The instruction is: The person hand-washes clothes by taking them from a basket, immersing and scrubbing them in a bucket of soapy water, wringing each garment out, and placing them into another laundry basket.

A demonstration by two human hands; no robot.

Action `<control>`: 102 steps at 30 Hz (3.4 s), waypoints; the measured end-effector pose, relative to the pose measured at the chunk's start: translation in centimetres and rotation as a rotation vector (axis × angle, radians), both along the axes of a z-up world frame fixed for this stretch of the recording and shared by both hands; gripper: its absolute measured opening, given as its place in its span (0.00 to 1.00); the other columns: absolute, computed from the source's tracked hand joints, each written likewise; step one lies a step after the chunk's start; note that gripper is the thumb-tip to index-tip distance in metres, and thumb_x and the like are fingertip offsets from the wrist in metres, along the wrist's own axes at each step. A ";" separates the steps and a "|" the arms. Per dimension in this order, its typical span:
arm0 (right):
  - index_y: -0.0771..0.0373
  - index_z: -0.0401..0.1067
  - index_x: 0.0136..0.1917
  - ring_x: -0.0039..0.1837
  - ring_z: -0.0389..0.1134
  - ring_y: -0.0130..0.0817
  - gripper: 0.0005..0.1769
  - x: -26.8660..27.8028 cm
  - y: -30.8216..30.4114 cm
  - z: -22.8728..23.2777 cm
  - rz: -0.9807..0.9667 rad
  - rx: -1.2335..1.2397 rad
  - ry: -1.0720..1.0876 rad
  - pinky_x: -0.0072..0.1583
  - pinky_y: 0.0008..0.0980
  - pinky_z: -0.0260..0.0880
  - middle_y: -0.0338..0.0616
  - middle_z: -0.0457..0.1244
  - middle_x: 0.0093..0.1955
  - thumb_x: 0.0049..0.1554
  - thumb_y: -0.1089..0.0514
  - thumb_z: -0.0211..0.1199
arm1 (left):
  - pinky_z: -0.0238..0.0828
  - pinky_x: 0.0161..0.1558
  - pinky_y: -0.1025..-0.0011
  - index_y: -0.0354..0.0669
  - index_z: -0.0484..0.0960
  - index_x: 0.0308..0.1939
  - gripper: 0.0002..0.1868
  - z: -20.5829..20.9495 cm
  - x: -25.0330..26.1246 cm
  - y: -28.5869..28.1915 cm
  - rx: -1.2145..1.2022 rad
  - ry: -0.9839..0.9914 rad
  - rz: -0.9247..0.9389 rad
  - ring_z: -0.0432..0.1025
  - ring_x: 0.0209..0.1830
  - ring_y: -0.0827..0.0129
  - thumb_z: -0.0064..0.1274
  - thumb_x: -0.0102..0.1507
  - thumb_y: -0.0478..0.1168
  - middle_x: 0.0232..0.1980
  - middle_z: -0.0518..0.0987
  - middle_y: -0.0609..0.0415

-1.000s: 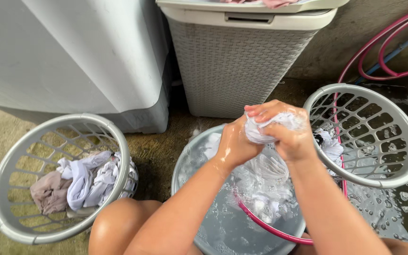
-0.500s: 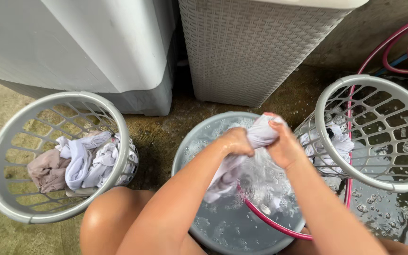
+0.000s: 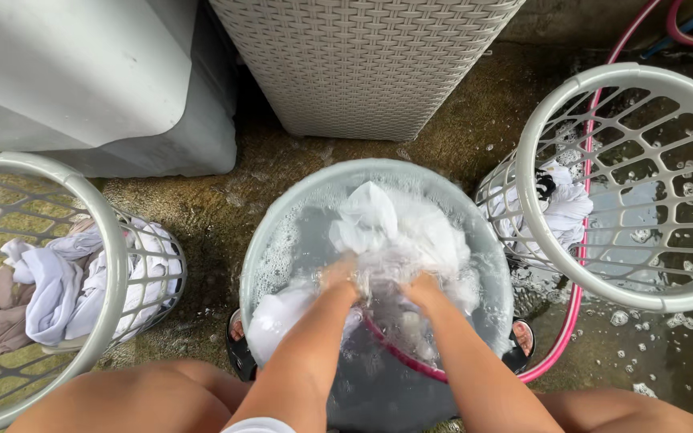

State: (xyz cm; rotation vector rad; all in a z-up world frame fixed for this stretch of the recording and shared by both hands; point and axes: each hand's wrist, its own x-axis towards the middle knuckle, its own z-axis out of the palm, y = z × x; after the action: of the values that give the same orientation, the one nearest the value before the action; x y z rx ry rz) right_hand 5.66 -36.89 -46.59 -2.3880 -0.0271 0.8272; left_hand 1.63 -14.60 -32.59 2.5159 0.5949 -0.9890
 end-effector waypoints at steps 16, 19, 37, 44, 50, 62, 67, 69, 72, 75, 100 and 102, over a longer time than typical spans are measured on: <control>0.57 0.68 0.65 0.64 0.69 0.62 0.33 2.4 8.1 31.5 -0.357 1.661 0.436 0.67 0.63 0.65 0.57 0.67 0.59 0.46 0.59 0.73 | 0.76 0.42 0.55 0.30 0.70 0.55 0.32 18.0 -2.2 -1.8 -0.422 -0.978 0.261 0.79 0.41 0.43 0.64 0.52 0.41 0.41 0.83 0.36; 0.64 0.70 0.54 0.64 0.70 0.64 0.24 2.7 7.6 33.3 -0.164 1.661 0.364 0.72 0.63 0.62 0.61 0.68 0.55 0.44 0.66 0.72 | 0.78 0.41 0.64 0.29 0.77 0.49 0.28 19.3 -1.4 -0.2 -0.728 -0.776 0.233 0.81 0.38 0.54 0.64 0.47 0.38 0.38 0.84 0.41; 0.54 0.61 0.69 0.61 0.68 0.47 0.38 4.7 2.6 14.3 -0.465 0.662 -0.022 0.58 0.43 0.73 0.51 0.63 0.61 0.48 0.58 0.73 | 0.76 0.45 0.65 0.30 0.82 0.42 0.22 2.8 2.9 -1.8 -0.426 -0.059 0.148 0.79 0.43 0.60 0.65 0.44 0.33 0.40 0.84 0.46; 0.64 0.62 0.75 0.67 0.65 0.45 0.36 3.4 0.4 1.7 -0.068 0.304 -0.290 0.63 0.38 0.66 0.56 0.63 0.69 0.60 0.48 0.68 | 0.75 0.51 0.60 0.36 0.77 0.50 0.23 0.9 1.4 -3.8 -0.026 0.057 0.179 0.77 0.51 0.52 0.62 0.52 0.37 0.49 0.81 0.42; 0.57 0.60 0.76 0.66 0.64 0.48 0.40 3.7 4.4 17.1 -1.020 0.549 0.338 0.62 0.52 0.67 0.49 0.60 0.69 0.56 0.41 0.65 | 0.75 0.55 0.54 0.37 0.74 0.54 0.21 7.7 0.3 -3.3 -0.040 -0.435 0.227 0.77 0.54 0.46 0.57 0.57 0.34 0.52 0.81 0.39; 0.65 0.69 0.48 0.62 0.69 0.55 0.17 -0.3 9.0 37.6 -0.294 1.555 0.010 0.65 0.59 0.69 0.53 0.67 0.52 0.47 0.73 0.71 | 0.74 0.53 0.60 0.36 0.67 0.57 0.35 22.5 -3.1 -1.1 -0.540 -1.409 0.374 0.75 0.54 0.48 0.67 0.49 0.36 0.53 0.76 0.42; 0.64 0.70 0.42 0.64 0.70 0.54 0.13 -0.9 9.1 43.4 0.102 1.572 -0.096 0.70 0.57 0.69 0.55 0.69 0.50 0.47 0.72 0.71 | 0.77 0.50 0.63 0.44 0.82 0.49 0.22 25.8 -2.9 1.8 -0.577 -1.109 0.097 0.81 0.49 0.54 0.68 0.51 0.38 0.47 0.85 0.48; 0.64 0.70 0.41 0.62 0.71 0.54 0.13 -0.4 9.0 45.1 0.154 1.578 -0.055 0.71 0.57 0.69 0.56 0.69 0.49 0.45 0.72 0.70 | 0.77 0.50 0.63 0.46 0.85 0.46 0.19 26.4 -2.1 2.9 -0.491 -0.977 -0.097 0.81 0.47 0.54 0.67 0.51 0.38 0.45 0.86 0.49; 0.66 0.71 0.39 0.60 0.73 0.54 0.10 0.0 8.9 46.7 0.195 1.580 0.003 0.67 0.56 0.71 0.55 0.69 0.45 0.43 0.71 0.68 | 0.77 0.53 0.65 0.47 0.85 0.45 0.18 27.8 -1.2 4.1 -0.513 -0.857 -0.339 0.81 0.46 0.58 0.64 0.51 0.38 0.43 0.86 0.51; 0.68 0.71 0.38 0.53 0.71 0.51 0.09 0.8 8.9 47.7 0.273 1.453 -0.096 0.70 0.53 0.69 0.57 0.68 0.46 0.44 0.72 0.68 | 0.76 0.48 0.65 0.45 0.82 0.46 0.24 29.2 -0.8 3.9 -0.950 -0.917 -0.250 0.80 0.45 0.59 0.67 0.45 0.35 0.44 0.84 0.52; 0.61 0.75 0.57 0.54 0.73 0.51 0.24 1.5 13.5 37.4 0.221 0.142 -0.431 0.57 0.44 0.72 0.54 0.72 0.51 0.49 0.50 0.73 | 0.78 0.36 0.67 0.30 0.84 0.44 0.24 30.2 6.8 6.1 -1.243 -0.898 0.709 0.77 0.32 0.69 0.73 0.50 0.41 0.38 0.84 0.50; 0.61 0.74 0.56 0.52 0.72 0.53 0.26 0.9 14.7 37.1 0.169 0.204 -0.528 0.55 0.46 0.71 0.55 0.71 0.50 0.47 0.49 0.74 | 0.77 0.36 0.68 0.28 0.84 0.45 0.24 28.9 7.4 5.1 -1.199 -0.978 0.757 0.77 0.31 0.70 0.74 0.50 0.40 0.38 0.84 0.51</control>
State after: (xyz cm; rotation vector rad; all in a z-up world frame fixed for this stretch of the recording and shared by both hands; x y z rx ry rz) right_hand 6.55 -22.18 -9.53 -2.3599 -0.5038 0.2281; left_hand 9.03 -9.54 -3.66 1.2107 0.3643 0.2280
